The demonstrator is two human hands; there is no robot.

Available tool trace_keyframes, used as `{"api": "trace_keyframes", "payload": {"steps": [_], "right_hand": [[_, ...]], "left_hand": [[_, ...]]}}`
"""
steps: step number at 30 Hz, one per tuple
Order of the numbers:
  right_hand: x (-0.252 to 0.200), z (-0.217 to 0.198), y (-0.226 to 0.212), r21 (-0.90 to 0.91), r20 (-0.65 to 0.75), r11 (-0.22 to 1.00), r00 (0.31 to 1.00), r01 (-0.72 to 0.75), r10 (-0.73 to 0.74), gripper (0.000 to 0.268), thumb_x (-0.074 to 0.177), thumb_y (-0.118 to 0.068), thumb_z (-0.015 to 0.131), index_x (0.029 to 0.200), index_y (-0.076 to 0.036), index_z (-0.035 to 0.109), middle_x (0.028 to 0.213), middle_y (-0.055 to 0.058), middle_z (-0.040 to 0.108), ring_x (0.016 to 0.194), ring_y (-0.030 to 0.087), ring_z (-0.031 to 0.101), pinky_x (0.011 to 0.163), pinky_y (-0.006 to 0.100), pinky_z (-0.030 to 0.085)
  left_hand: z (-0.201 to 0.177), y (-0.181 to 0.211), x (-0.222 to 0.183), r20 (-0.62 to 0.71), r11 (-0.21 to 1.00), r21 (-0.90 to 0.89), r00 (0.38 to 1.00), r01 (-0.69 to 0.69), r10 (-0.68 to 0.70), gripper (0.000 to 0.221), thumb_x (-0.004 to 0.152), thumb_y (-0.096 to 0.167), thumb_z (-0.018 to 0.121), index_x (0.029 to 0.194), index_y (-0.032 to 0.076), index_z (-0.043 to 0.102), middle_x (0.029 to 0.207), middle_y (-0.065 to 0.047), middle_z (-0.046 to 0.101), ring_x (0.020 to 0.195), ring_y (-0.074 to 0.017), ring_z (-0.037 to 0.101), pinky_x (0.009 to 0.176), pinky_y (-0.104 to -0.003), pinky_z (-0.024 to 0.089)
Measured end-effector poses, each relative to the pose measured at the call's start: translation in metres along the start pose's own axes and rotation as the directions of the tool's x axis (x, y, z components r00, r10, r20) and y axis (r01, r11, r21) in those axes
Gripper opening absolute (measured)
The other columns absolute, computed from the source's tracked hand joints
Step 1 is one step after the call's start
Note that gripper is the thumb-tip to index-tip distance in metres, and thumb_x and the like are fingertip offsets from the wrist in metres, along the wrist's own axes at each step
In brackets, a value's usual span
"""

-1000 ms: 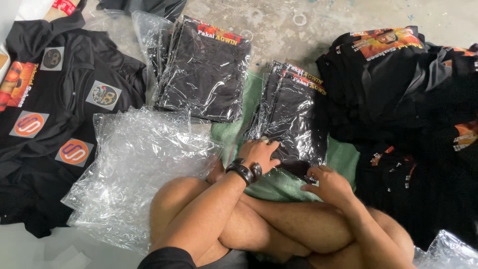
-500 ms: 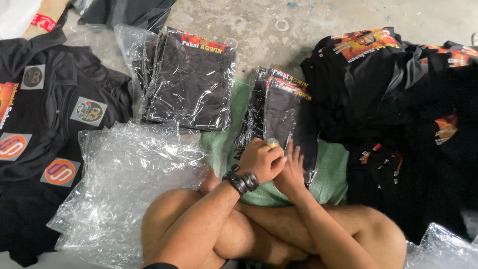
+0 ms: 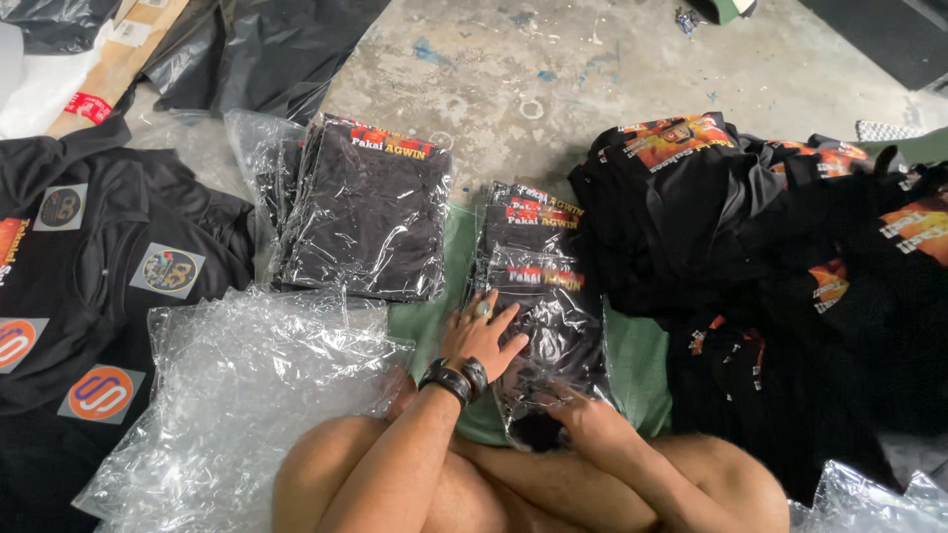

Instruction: The person organizes and stacks black shirts wrapped in clear plastic on a floor, moving sheets of bubble wrap and arranging the packages into piles.

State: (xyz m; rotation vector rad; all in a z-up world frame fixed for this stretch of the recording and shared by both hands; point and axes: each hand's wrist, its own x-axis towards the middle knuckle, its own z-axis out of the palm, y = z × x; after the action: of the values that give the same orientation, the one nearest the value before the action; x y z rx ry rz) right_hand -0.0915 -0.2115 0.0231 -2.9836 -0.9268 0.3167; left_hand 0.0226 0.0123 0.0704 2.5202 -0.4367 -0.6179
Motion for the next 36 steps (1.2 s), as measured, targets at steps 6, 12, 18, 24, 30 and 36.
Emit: {"api": "trace_keyframes", "payload": {"steps": [6,12,18,24,30,36], "right_hand": [[-0.017,-0.147,-0.031,0.625,0.329,0.762,0.942,-0.169,-0.061,0.046,0.061,-0.004,0.053,0.098,-0.023,0.071,0.096,-0.006,0.075,0.087,0.011,0.07,0.077,0.023,0.051],[-0.016,-0.205,0.039,0.856,0.261,0.484,0.961,-0.185,-0.095,0.039,0.065,0.002,0.052,0.095,-0.006,0.074,0.085,-0.001,0.077,0.075,0.006,0.068,0.068,0.023,0.056],[-0.017,-0.201,0.138,0.997,-0.056,0.024,0.533,0.067,0.844,0.015,0.07,0.0,0.059,0.078,-0.012,0.056,0.069,0.001,0.059,0.056,0.012,0.054,0.053,0.025,0.045],[-0.016,-0.195,0.174,0.984,0.124,-0.102,0.15,-0.146,0.981,0.016,0.087,-0.017,0.064,0.089,-0.027,0.052,0.076,-0.01,0.056,0.062,0.002,0.055,0.047,0.019,0.044],[-0.016,-0.089,0.141,0.464,-0.601,0.798,0.526,-0.384,0.602,0.048,0.065,0.008,0.052,0.112,0.002,0.062,0.108,0.019,0.057,0.081,0.025,0.055,0.062,0.028,0.046],[0.011,-0.038,0.052,0.755,0.071,0.615,0.96,-0.23,0.272,0.042,0.064,-0.01,0.064,0.106,-0.007,0.068,0.099,0.019,0.069,0.091,0.037,0.069,0.079,0.045,0.058]], "left_hand": [[-0.01,0.007,-0.007,0.148,0.992,0.082,0.983,0.099,-0.11,0.069,0.089,0.058,0.038,0.15,0.036,0.014,0.161,0.005,-0.005,0.148,-0.0245,-0.001,0.118,-0.05,0.006],[-0.02,0.01,-0.014,0.236,0.978,0.192,0.964,0.081,-0.126,0.09,0.081,0.063,0.05,0.151,0.035,0.002,0.159,-0.004,-0.02,0.148,-0.0255,-0.006,0.118,-0.053,0.004],[0.007,-0.016,0.007,-0.028,0.955,0.226,0.981,0.193,-0.192,0.091,0.085,0.057,0.059,0.152,0.025,0.007,0.159,-0.013,-0.008,0.145,-0.0349,0.007,0.113,-0.053,0.019],[-0.004,-0.006,0.005,-0.061,0.944,0.084,0.947,0.318,-0.314,0.088,0.089,0.054,0.055,0.152,0.019,0.006,0.159,-0.016,-0.007,0.141,-0.0339,0.022,0.097,-0.051,0.045],[0.022,-0.012,0.015,-0.244,0.979,-0.204,0.969,-0.007,-0.044,0.089,0.076,0.013,0.06,0.152,0.02,0.015,0.156,-0.007,-0.023,0.149,-0.039,-0.003,0.061,-0.03,0.057],[0.056,-0.017,0.026,-0.411,0.963,0.243,0.887,-0.115,0.21,0.014,0.083,0.036,0.049,0.078,0.025,0.054,0.069,0.001,0.058,0.082,-0.0244,0.063,0.085,-0.047,0.041]]}}
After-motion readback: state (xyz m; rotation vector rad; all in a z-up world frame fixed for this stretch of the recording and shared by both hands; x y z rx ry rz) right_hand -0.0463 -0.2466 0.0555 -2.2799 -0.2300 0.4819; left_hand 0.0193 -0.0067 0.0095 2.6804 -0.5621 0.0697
